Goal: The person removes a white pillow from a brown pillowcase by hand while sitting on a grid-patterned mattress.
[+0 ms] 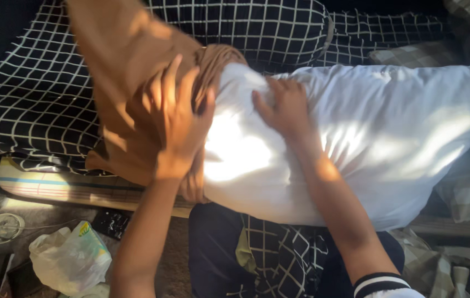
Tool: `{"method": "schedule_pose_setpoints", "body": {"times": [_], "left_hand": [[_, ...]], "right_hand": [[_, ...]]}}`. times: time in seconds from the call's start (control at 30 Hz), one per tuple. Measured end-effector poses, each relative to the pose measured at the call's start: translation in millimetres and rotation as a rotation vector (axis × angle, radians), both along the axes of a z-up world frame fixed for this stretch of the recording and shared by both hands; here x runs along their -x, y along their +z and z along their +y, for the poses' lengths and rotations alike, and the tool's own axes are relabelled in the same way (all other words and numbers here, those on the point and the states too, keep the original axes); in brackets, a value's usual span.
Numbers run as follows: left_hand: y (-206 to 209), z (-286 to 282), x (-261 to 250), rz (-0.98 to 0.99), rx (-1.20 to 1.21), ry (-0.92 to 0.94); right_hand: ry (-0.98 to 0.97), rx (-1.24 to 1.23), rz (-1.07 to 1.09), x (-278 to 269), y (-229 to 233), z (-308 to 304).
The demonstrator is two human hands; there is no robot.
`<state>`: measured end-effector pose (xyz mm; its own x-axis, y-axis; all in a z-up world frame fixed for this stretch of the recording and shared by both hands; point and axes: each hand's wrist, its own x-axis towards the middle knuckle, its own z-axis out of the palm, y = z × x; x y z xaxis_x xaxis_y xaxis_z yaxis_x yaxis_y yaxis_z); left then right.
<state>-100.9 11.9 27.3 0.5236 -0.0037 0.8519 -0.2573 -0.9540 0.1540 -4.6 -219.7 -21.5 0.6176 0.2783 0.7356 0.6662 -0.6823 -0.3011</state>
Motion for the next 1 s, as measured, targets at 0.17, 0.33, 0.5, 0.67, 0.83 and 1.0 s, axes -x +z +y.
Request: {"method": "schedule_pose_setpoints", "body": {"times": [0.17, 0.33, 0.5, 0.67, 0.83, 1.0], "left_hand": [[-31, 4, 47, 0.204, 0.216, -0.009], [-74, 25, 23, 0.365, 0.448, -0.093], [-93, 19, -13, 0.37, 0.364, -0.059], [-97, 21, -30, 0.34, 0.256, 0.024], [-84, 40, -39, 0.409, 0.266, 0.126], [-112, -6, 13, 0.171, 0.349, 0.059]], "right_hand": [[-0.193, -0.017, 0.016, 8, 27, -8], [0.002, 0.281, 0.35, 71, 31, -9], [-0.138, 0.544, 0.386, 81, -11, 17], [-0.105, 0.426, 0.297, 49, -38, 17], [-0.073, 0.371, 0.329, 21, -37, -3], [-0.089, 0.288, 0.355, 3, -40, 2]]}}
